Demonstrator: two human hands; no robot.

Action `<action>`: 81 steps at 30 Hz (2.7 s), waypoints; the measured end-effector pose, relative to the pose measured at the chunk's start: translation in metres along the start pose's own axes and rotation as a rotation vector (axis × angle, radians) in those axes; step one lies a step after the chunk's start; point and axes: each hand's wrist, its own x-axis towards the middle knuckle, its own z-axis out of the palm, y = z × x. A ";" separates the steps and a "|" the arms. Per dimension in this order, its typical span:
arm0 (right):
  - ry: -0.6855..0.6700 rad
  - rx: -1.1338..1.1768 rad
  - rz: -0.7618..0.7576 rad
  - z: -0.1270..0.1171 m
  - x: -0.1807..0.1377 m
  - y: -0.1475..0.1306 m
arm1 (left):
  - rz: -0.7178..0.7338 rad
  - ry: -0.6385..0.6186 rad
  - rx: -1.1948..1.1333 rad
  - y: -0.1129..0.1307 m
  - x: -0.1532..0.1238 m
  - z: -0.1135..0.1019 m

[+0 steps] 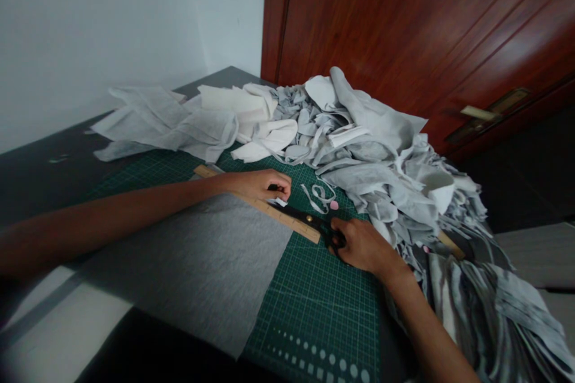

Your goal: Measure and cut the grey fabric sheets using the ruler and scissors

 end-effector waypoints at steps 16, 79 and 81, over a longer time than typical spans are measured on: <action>0.024 -0.013 0.029 0.002 0.000 -0.003 | -0.022 0.002 -0.001 0.002 -0.001 0.000; 0.042 -0.114 0.054 0.000 0.006 -0.021 | -0.070 0.032 -0.079 -0.001 0.000 -0.001; 0.046 -0.113 0.056 0.000 0.006 -0.021 | -0.062 0.029 -0.064 -0.001 0.000 -0.001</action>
